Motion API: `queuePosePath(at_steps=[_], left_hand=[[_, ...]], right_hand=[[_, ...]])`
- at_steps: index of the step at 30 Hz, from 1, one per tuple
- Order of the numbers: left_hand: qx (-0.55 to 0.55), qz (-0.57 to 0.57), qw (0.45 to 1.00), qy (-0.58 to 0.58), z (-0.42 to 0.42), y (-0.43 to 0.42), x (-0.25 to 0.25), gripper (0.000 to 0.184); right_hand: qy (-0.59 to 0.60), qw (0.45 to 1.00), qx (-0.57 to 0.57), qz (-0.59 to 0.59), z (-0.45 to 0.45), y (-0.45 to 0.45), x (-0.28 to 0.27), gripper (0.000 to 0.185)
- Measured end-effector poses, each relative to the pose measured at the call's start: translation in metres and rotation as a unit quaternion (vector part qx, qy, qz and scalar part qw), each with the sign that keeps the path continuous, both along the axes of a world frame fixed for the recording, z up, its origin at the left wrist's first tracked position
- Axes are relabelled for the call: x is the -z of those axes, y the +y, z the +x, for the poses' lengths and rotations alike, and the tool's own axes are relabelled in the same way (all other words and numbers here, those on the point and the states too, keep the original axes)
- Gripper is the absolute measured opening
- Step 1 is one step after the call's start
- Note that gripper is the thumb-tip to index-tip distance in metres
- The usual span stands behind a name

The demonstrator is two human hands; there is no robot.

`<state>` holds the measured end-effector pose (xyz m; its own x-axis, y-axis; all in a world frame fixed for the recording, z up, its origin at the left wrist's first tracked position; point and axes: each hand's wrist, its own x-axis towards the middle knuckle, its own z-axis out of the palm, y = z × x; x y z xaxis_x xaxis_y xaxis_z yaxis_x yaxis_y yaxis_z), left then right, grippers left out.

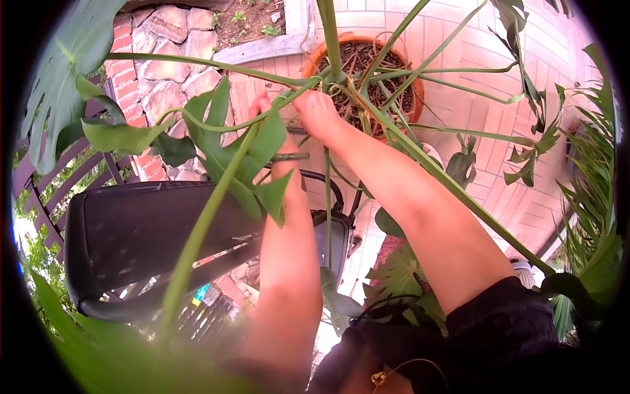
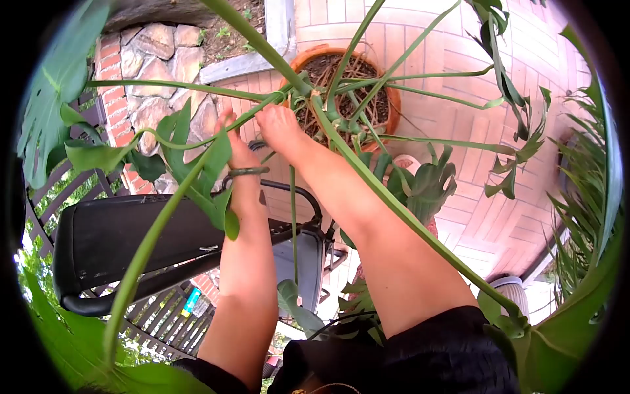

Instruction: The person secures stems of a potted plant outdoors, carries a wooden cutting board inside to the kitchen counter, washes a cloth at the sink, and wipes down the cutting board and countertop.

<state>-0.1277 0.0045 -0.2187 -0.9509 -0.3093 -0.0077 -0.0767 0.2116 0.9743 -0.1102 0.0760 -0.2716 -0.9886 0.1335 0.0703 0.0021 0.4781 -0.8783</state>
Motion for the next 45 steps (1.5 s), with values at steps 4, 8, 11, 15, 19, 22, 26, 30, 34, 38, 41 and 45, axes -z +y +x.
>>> queuePosePath(at_steps=[4,8,11,15,19,22,26,30,34,38,41,45], left_hand=[[0.033,-0.023,0.995,-0.088,-0.019,-0.008,0.014,0.025],[0.084,-0.002,0.986,-0.143,-0.023,-0.017,0.02,0.03],[0.062,-0.116,0.981,-0.141,-0.026,-0.016,0.023,0.029],[0.104,-0.067,0.989,-0.082,-0.02,-0.005,0.019,0.025],[0.108,-0.041,0.989,-0.095,-0.011,0.001,0.018,0.024],[0.119,0.045,0.983,-0.13,-0.01,-0.006,0.024,0.025],[0.115,-0.13,0.981,-0.081,-0.02,-0.016,0.028,0.031],[0.201,-0.287,0.929,0.117,-0.019,-0.016,0.037,0.033],[0.187,-0.182,0.957,-0.127,-0.008,0.017,-0.009,0.031],[0.133,0.003,0.985,-0.114,-0.006,-0.001,0.01,0.032],[0.125,0.002,0.985,-0.117,-0.003,0.001,0.002,0.034],[0.107,-0.071,0.989,-0.073,-0.004,-0.006,0.01,0.034]], right_hand=[[-0.018,0.996,-0.05,0.076,-0.005,0.002,-0.009,0.011],[-0.072,0.988,-0.067,0.118,-0.005,-0.009,-0.029,0.013],[-0.109,0.978,-0.12,0.132,0.003,0.01,-0.033,0.014],[-0.135,0.975,-0.117,0.13,0.019,0.024,-0.035,0.017],[-0.101,0.987,-0.065,0.11,0.035,0.035,-0.03,0.011],[-0.127,0.986,-0.071,0.076,0.043,0.04,-0.029,0.019],[-0.071,0.996,-0.059,-0.005,0.064,0.073,-0.015,0.022],[0.036,0.998,-0.042,0.021,0.061,0.067,-0.031,0.025],[0.065,0.994,0.035,0.078,0.035,0.048,-0.017,0.014],[0.018,0.994,0.026,0.103,0.022,0.036,-0.005,0.008],[0.017,0.992,0.014,0.123,0.019,0.031,0.002,0.007],[0.003,0.993,0.006,0.12,0.01,0.033,0.005,0.005]])
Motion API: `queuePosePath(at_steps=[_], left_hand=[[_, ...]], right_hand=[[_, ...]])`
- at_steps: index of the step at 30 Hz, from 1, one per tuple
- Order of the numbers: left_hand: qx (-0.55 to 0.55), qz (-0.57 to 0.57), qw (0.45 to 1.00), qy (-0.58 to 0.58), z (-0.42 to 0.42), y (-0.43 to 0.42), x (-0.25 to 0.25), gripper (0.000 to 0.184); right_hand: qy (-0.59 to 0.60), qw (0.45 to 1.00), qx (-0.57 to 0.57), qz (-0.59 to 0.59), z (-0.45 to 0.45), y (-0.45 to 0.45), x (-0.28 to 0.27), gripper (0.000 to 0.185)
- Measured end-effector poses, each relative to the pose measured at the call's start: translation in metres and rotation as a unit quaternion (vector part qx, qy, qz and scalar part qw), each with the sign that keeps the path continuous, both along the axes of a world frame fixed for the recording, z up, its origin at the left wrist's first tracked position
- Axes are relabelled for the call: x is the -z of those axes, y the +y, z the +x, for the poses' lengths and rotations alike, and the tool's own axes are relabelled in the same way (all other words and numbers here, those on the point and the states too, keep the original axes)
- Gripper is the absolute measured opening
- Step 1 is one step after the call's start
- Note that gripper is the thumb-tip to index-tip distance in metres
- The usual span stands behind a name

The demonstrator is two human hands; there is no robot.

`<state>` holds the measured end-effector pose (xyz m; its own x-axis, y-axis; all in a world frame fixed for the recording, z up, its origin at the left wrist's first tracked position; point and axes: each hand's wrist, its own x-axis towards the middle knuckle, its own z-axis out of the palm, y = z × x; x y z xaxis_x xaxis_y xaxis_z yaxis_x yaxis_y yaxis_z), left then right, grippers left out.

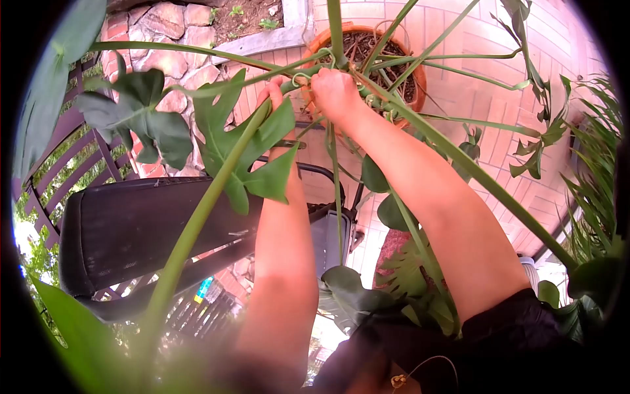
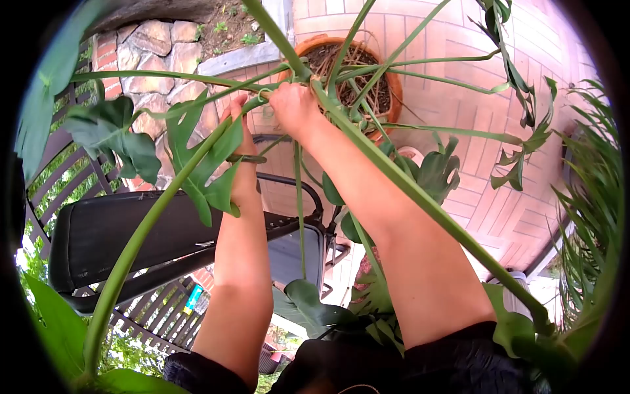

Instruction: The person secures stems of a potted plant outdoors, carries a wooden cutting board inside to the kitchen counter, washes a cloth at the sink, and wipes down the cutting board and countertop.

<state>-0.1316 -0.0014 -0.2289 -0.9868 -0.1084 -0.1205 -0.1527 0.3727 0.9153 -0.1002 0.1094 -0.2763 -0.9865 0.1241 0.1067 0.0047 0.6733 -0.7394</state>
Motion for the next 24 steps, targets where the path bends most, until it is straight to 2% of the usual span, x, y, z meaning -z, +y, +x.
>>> queuePosePath(at_steps=[3,5,7,9,11,12,13,15,16,18,19,21,22,24], left_hand=[[-0.008,-0.012,1.0,-0.001,-0.005,-0.006,0.007,0.034],[-0.013,0.006,1.0,0.024,-0.006,-0.005,0.009,0.033],[-0.05,0.065,0.995,-0.048,-0.006,0.003,0.002,0.033],[-0.054,0.075,0.996,-0.021,0.002,0.009,-0.001,0.033],[0.016,0.039,0.997,-0.057,0.007,0.015,-0.004,0.035],[-0.003,-0.134,0.99,-0.046,0.008,0.003,0.018,0.04],[-0.006,-0.135,0.99,-0.045,0.014,-0.01,0.037,0.04],[0.007,-0.001,0.977,-0.213,0.025,-0.009,0.044,0.049],[0.007,-0.001,0.977,-0.213,0.032,-0.008,0.046,0.049],[-0.087,0.006,0.958,-0.274,0.042,0.022,0.007,0.04],[-0.087,0.007,0.957,-0.275,0.041,0.018,0.009,0.04],[-0.005,-0.063,0.923,-0.38,0.04,0.007,0.011,0.031],[-0.007,-0.063,0.922,-0.381,0.043,0.004,0.013,0.031],[-0.055,0.025,0.939,-0.338,0.049,0.01,0.01,0.023]], right_hand=[[-0.003,1.0,0.011,-0.013,0.0,0.005,-0.003,0.004],[0.016,1.0,0.013,-0.008,-0.001,0.009,-0.005,0.009],[-0.001,1.0,0.012,-0.006,-0.003,0.012,-0.007,0.009],[-0.02,1.0,-0.001,-0.015,-0.005,0.016,-0.011,0.009],[-0.04,0.999,-0.011,-0.024,-0.008,0.017,-0.015,0.009],[-0.042,0.999,-0.005,-0.026,-0.009,0.015,-0.016,0.009],[-0.043,0.999,0.002,-0.028,-0.009,0.014,-0.017,0.008],[-0.033,0.999,-0.001,-0.033,-0.008,0.013,-0.017,0.008],[-0.027,0.999,-0.001,-0.04,-0.007,0.013,-0.018,0.009],[-0.024,0.999,0.003,-0.033,-0.008,0.01,-0.016,0.008],[-0.021,0.999,0.006,-0.026,-0.008,0.009,-0.015,0.008],[-0.029,0.999,0.003,-0.023,-0.009,0.009,-0.016,0.008],[-0.036,0.999,0.003,-0.019,-0.01,0.007,-0.017,0.008],[-0.038,0.999,-0.012,-0.025,-0.013,0.006,-0.012,0.007]])
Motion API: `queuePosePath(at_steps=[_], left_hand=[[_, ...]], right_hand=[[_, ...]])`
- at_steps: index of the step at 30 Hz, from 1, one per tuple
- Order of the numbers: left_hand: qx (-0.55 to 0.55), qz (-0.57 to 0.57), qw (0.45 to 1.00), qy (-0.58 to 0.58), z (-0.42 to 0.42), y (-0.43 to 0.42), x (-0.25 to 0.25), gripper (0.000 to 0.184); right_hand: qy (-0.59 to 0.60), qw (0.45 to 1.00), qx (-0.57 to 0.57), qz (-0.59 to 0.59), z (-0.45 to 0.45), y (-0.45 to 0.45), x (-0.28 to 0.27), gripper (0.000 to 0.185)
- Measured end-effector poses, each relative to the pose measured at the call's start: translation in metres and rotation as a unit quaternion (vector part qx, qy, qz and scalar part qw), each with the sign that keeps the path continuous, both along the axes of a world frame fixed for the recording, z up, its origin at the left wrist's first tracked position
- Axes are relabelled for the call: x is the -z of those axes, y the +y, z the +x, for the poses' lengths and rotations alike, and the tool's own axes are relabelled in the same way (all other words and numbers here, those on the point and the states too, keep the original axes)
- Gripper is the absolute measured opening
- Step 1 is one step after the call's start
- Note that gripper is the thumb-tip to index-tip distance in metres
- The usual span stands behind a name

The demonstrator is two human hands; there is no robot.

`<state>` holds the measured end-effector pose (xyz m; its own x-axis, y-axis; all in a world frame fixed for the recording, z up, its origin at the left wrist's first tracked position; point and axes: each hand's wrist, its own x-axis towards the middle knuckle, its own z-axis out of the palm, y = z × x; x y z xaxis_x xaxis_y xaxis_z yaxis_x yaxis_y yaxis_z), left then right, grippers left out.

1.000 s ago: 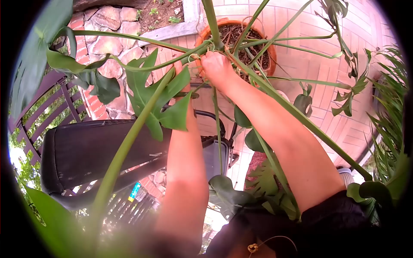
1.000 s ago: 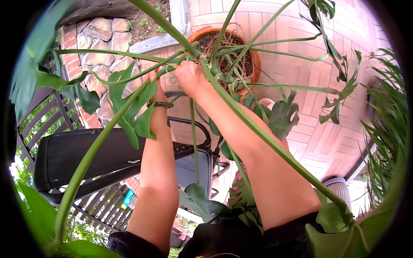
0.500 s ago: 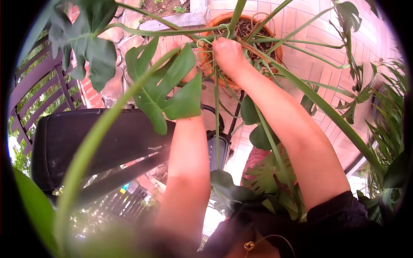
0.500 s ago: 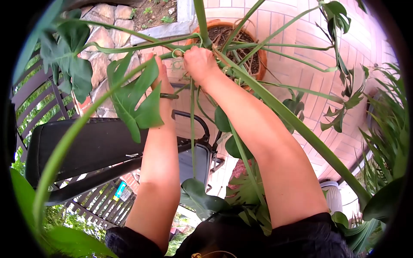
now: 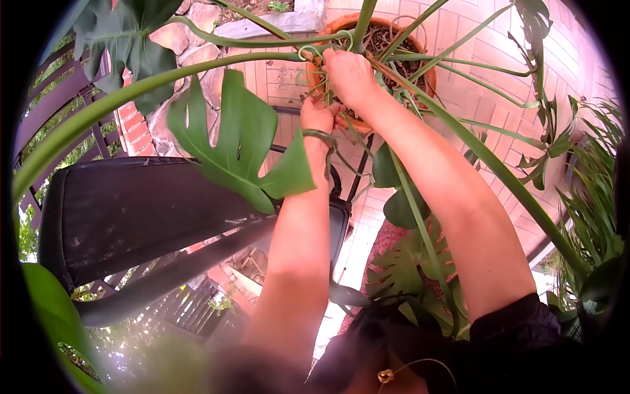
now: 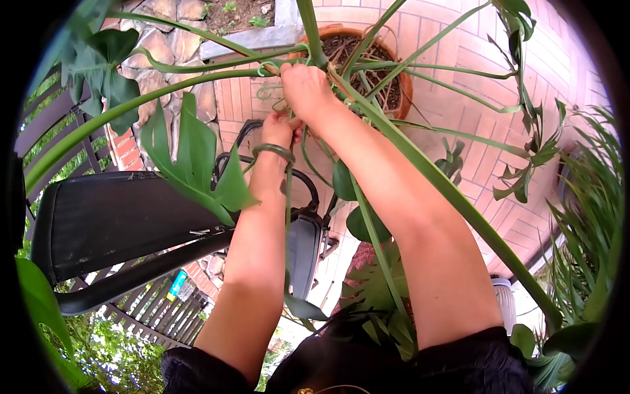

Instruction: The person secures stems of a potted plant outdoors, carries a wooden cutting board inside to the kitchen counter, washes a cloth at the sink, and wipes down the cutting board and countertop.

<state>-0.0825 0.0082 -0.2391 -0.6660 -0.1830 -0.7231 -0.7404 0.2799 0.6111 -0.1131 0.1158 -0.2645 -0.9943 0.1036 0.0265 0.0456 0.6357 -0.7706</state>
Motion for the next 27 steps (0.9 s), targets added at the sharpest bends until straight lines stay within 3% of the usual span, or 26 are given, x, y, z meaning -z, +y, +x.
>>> queuePosePath(at_steps=[4,7,10,14,16,19,23,27], left_hand=[[-0.018,0.065,0.998,-0.022,0.005,0.001,0.002,0.025],[0.001,0.081,0.997,-0.001,0.006,0.004,0.003,0.016],[-0.159,0.18,0.97,-0.041,0.005,-0.001,-0.001,0.012],[-0.151,0.093,0.984,-0.035,0.002,-0.005,0.014,0.017],[-0.134,-0.033,0.99,-0.019,0.005,-0.003,0.021,0.026],[-0.143,-0.041,0.989,-0.019,0.005,-0.003,0.018,0.029],[-0.168,0.011,0.984,-0.049,0.003,-0.001,0.005,0.033],[-0.148,0.033,0.988,-0.002,0.0,0.005,-0.003,0.032]], right_hand=[[-0.015,0.999,-0.026,-0.022,-0.003,0.001,0.005,0.008],[-0.019,0.999,-0.025,-0.032,-0.003,0.002,0.007,0.01],[-0.002,0.999,-0.029,-0.028,-0.001,0.006,0.005,0.011],[-0.013,0.999,-0.039,-0.022,-0.001,0.004,0.005,0.01],[-0.007,0.999,-0.053,-0.004,0.0,0.002,0.007,0.008],[0.04,0.998,-0.02,-0.04,0.004,-0.002,0.01,0.009],[0.018,0.999,-0.027,-0.035,0.009,-0.001,0.002,0.011],[0.01,0.998,-0.002,-0.055,0.008,0.0,-0.009,0.013]])
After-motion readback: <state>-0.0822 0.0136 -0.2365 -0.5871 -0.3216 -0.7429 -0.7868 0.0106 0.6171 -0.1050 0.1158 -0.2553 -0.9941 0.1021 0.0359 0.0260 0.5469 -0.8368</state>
